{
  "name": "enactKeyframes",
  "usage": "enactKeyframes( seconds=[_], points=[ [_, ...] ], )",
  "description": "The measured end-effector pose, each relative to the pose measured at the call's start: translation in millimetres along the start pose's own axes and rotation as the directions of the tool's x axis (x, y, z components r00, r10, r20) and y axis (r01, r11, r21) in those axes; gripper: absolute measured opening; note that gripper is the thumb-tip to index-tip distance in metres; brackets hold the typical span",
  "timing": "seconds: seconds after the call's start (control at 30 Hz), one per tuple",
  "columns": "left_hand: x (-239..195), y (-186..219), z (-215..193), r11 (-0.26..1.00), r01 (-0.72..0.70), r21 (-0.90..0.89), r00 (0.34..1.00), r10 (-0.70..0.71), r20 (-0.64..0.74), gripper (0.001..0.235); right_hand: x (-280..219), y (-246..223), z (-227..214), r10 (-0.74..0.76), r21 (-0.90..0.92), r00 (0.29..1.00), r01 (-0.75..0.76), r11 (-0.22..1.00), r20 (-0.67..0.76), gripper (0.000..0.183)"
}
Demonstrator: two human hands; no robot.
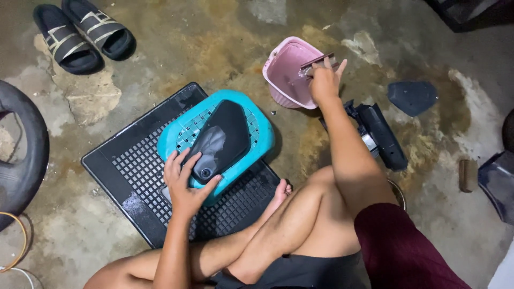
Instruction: The person scrubs a black plastic part with a reddish-brown sponge while seated on the floor. They repeatedly dip the sponge into a pink bucket of water to wet it and continue scrubbing the object's surface.
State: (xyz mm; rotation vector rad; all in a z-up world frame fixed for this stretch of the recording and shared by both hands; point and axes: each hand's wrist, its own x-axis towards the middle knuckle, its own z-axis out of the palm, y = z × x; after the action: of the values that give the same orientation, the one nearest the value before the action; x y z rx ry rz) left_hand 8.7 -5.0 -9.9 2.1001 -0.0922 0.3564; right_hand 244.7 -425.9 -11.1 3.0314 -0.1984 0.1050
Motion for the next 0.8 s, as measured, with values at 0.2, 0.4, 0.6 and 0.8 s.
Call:
enactKeyframes(
  seconds=[0.2, 0.4, 0.6, 0.8],
  points=[
    [-2, -3, -1, 0.984, -0.145, 0.101, 0.989, 0.147, -0.008, 0.063, 17, 28, 27, -0.109, 0.065, 0.990, 0.115, 0.991, -0.088, 0.041],
    [-3, -3, -1, 0.983, -0.142, 0.112, 0.990, 0.143, -0.004, 0.064, 25, 41, 46, -0.180, 0.094, 0.940, 0.215, 0.972, -0.288, 0.036],
    [-4, -3, -2, 0.982, -0.156, 0.107, 0.988, 0.157, -0.004, 0.064, 10, 25, 23, -0.125, 0.122, 0.964, 0.157, 0.980, -0.235, 0.038],
    [-3, 5, -3, 1.000, 0.009, -0.007, 1.000, -0.009, 0.004, 0.067, 17, 20, 45, 0.152, 0.734, 0.933, 0.150, 0.662, -0.328, 0.035]
  ],
)
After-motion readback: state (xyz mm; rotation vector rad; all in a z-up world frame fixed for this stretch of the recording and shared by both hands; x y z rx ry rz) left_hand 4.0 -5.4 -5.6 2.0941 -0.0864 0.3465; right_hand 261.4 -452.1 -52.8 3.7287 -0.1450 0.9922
